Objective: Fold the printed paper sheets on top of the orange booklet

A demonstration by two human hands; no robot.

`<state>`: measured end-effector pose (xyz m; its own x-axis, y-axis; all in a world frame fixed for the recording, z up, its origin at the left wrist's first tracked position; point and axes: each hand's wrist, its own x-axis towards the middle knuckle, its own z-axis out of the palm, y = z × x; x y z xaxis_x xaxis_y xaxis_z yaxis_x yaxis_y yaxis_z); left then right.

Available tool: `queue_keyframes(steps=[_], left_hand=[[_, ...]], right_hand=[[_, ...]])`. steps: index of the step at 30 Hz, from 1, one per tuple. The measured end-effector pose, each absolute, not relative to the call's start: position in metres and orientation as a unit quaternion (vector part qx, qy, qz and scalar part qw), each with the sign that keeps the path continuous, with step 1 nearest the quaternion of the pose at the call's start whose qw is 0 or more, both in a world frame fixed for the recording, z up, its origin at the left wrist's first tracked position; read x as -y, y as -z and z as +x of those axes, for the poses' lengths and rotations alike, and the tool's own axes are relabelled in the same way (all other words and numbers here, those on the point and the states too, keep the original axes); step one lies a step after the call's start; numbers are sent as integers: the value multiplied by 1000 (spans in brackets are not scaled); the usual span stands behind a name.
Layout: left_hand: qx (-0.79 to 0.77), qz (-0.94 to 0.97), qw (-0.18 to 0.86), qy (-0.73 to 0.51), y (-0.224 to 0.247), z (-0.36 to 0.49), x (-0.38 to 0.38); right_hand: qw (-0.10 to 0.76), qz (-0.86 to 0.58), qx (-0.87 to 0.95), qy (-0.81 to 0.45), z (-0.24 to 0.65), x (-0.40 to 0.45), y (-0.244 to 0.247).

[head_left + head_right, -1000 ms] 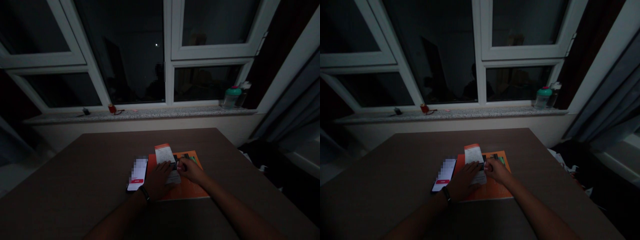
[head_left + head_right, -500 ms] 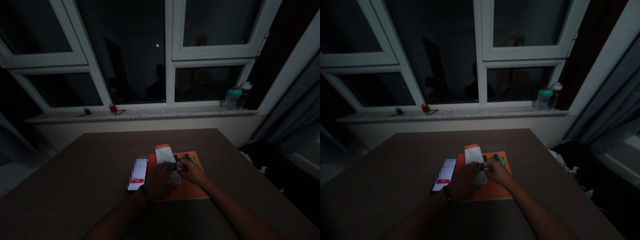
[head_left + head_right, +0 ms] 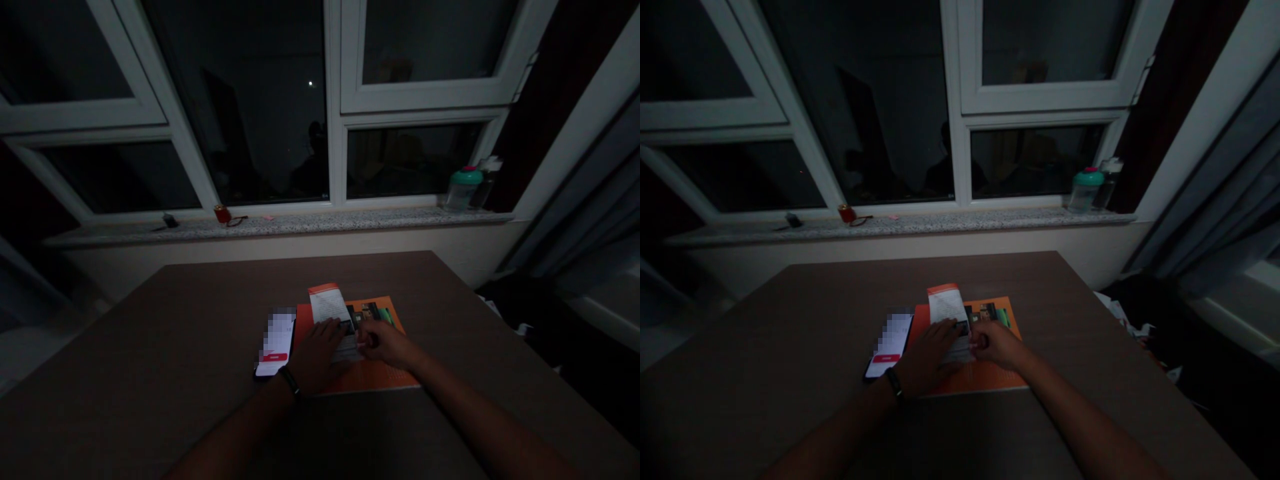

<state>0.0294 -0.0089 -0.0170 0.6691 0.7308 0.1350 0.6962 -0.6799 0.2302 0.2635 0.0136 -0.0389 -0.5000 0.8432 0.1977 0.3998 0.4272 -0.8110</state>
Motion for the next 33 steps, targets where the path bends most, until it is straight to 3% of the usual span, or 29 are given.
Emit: queue_keyframes(steps=[13,26,33], left_hand=[[-392,912,66,-99,22,28,6],[-391,907,100,-119,17,25,4],[-408,904,67,-109,0,27,8]], right_hand=[[350,-442,757,-329,257,-28,50],[299,-377,780,-400,264,-10,37],[373,-435,747,-338,264,-18,46]])
